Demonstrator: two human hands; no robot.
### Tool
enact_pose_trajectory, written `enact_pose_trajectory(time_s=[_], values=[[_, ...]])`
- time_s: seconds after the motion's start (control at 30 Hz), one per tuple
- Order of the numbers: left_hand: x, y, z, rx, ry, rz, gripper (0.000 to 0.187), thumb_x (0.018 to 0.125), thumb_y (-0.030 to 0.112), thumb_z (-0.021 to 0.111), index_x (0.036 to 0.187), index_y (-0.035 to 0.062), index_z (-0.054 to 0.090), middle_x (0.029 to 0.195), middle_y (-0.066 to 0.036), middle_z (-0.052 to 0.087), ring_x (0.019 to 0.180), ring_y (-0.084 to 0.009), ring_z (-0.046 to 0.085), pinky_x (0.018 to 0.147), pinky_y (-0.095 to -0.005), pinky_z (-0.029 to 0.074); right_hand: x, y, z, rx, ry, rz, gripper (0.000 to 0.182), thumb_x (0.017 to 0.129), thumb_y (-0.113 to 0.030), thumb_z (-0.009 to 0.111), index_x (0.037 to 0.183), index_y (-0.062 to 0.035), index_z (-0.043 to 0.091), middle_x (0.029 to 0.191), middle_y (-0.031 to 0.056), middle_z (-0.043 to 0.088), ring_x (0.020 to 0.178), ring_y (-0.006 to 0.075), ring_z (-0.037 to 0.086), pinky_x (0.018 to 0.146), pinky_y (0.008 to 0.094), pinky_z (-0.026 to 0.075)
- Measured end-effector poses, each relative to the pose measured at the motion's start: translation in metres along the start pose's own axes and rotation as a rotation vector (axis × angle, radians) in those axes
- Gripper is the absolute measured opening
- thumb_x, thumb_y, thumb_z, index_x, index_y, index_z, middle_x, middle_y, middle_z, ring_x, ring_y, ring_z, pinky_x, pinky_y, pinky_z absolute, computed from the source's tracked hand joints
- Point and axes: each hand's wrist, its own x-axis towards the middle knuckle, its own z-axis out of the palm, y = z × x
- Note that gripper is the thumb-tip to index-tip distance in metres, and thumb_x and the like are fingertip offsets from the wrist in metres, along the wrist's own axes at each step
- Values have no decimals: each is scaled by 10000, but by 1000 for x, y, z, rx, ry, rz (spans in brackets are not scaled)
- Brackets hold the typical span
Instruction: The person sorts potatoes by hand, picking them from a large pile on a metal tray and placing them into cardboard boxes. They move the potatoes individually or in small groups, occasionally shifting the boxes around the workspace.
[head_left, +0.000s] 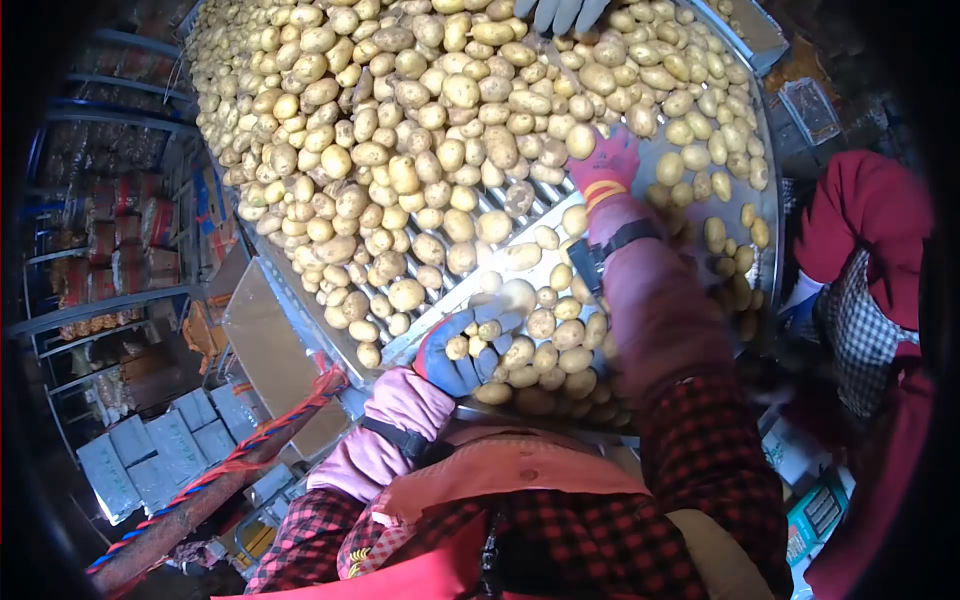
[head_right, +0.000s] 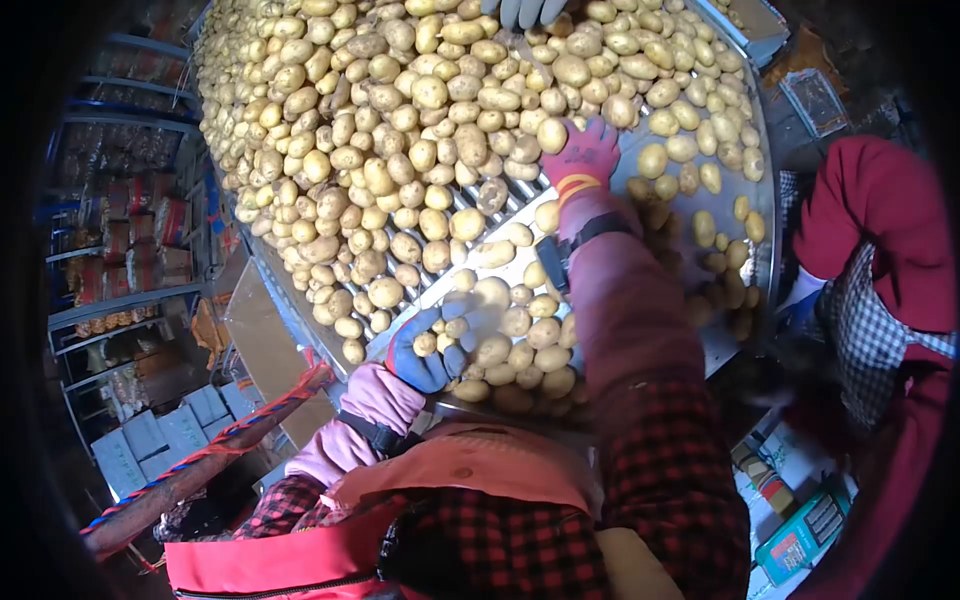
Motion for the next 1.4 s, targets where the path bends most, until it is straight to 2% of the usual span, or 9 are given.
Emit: enact_pose_trajectory(time_s=[0.3,0.53,0.7,0.9,1.0,1.1,1.17,1.33,1.4], values=[[-31,3,3,78,5,116,511,991,269,436,1413,-14,375,1329,-197,513,989,-223,592,672,-236,536,23,43,10,-60,-75,-310,501,786,-264,694,1267,-240,554,1143,156,594,1048,345,579,904,450,465],[-30,-10,12,134,-56,273,516,966,323,451,1366,-2,429,1389,-184,469,1295,-335,440,1138,-450,297,-13,48,3,857,-25,108,471,802,-140,693,1260,-136,581,992,84,645,841,154,616,682,275,508],[17,-14,9,106,-153,372,306,951,231,486,1191,43,522,1211,-136,548,1197,-318,490,1073,-440,360,-161,1,32,1463,-354,-50,282,860,-25,624,1138,-32,573,979,23,616,880,130,592,731,271,511],[19,-5,-57,498,-132,450,564,978,415,397,1404,44,399,1391,-169,458,1264,-335,446,1071,-484,358,-229,-96,-154,521,-124,-674,349,681,-191,728,1024,-162,674,1166,130,604,1098,338,571,957,365,453],[-1,-11,-13,-107,-231,282,573,951,440,436,1407,93,417,1399,-178,450,1275,-348,439,1055,-525,359,-207,-52,-156,859,-538,-677,342,756,-239,727,1047,-74,655,1195,105,562,1130,271,551,954,347,449],[-10,-4,-16,-681,-370,36,532,962,427,426,1410,140,419,1435,-153,415,1283,-300,431,1038,-486,381,-202,-22,-183,1543,-438,266,428,820,-287,730,1113,-3,598,1106,107,598,1033,209,590,900,351,490],[-16,3,-17,-798,-364,4,528,961,409,431,1426,158,405,1454,-157,391,1284,-304,422,1018,-467,399,-177,25,-192,1764,-391,408,303,903,-240,638,1098,-12,602,1090,81,603,990,132,588,809,294,512],[-21,8,-25,-369,-334,192,547,953,367,446,1441,130,376,1443,-174,389,1249,-335,437,990,-508,416,-126,99,-134,-123,-574,-144,382,813,-287,693,1159,-144,617,1147,108,625,994,271,623,823,415,512],[-23,8,-26,-308,-339,212,570,943,363,479,1447,122,365,1447,-190,384,1242,-344,453,976,-523,435,-128,89,-125,-251,-483,-262,341,788,-311,704,1085,-152,644,1093,121,635,983,314,619,843,424,503]])
